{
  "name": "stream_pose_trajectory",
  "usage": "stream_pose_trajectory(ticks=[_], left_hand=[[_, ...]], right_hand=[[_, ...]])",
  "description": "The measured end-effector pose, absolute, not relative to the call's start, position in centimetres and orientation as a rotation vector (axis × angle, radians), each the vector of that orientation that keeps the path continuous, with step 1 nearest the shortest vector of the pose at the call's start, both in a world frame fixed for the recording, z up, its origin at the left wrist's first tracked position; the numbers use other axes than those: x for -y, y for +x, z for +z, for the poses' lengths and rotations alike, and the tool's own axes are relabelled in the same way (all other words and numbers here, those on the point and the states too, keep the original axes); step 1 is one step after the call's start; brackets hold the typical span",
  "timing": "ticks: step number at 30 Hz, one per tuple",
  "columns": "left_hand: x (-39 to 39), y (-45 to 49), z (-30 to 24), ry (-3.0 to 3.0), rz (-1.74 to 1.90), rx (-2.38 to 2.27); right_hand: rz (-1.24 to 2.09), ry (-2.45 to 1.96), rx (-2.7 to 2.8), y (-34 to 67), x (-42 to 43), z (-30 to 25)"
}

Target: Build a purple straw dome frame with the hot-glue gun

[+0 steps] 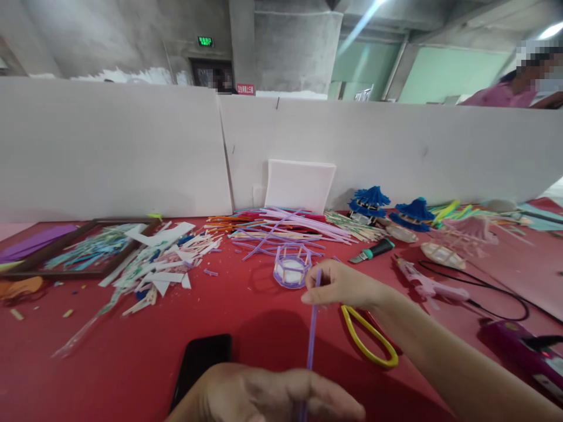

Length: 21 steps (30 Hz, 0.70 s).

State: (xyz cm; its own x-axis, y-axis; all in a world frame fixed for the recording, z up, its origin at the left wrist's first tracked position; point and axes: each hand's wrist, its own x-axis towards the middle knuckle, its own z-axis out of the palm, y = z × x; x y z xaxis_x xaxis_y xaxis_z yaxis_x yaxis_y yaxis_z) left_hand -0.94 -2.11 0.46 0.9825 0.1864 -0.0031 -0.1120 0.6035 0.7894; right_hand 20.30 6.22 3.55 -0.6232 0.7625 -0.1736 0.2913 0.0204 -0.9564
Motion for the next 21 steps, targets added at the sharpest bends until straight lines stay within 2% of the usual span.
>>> stream_pose_trajectory(ticks=[6,9,12,14,17,21], left_hand=[[1.8,0.8,0.1,0.593,0.617,-0.639],[1.3,1.2,-0.4,0.535,0.716,-0.783],[1.0,1.2,-0.6,0.519,0.737,-0.838],[1.0,1.1,-0.6,0.511,0.765,-0.875],[0.9,1.2,-0.6,0.493,0.806,-0.938],[0.7,1.3,-0.6,0.464,0.831,-1.012]], right_hand=[[1.445,-1.136,1.977,19.1,-3.8,1.2],[1.326,-1.182,2.000,19.3,-3.1,0.3],[0.958,-1.310,2.040,21.7,-3.9,0.1],[0.544,-1.533,2.031,24.1,-5.1,-0.3],[0.113,-1.865,2.029,27.3,-7.0,-1.6],[-0.004,-2.034,2.066,28.5,-8.1,-3.7]])
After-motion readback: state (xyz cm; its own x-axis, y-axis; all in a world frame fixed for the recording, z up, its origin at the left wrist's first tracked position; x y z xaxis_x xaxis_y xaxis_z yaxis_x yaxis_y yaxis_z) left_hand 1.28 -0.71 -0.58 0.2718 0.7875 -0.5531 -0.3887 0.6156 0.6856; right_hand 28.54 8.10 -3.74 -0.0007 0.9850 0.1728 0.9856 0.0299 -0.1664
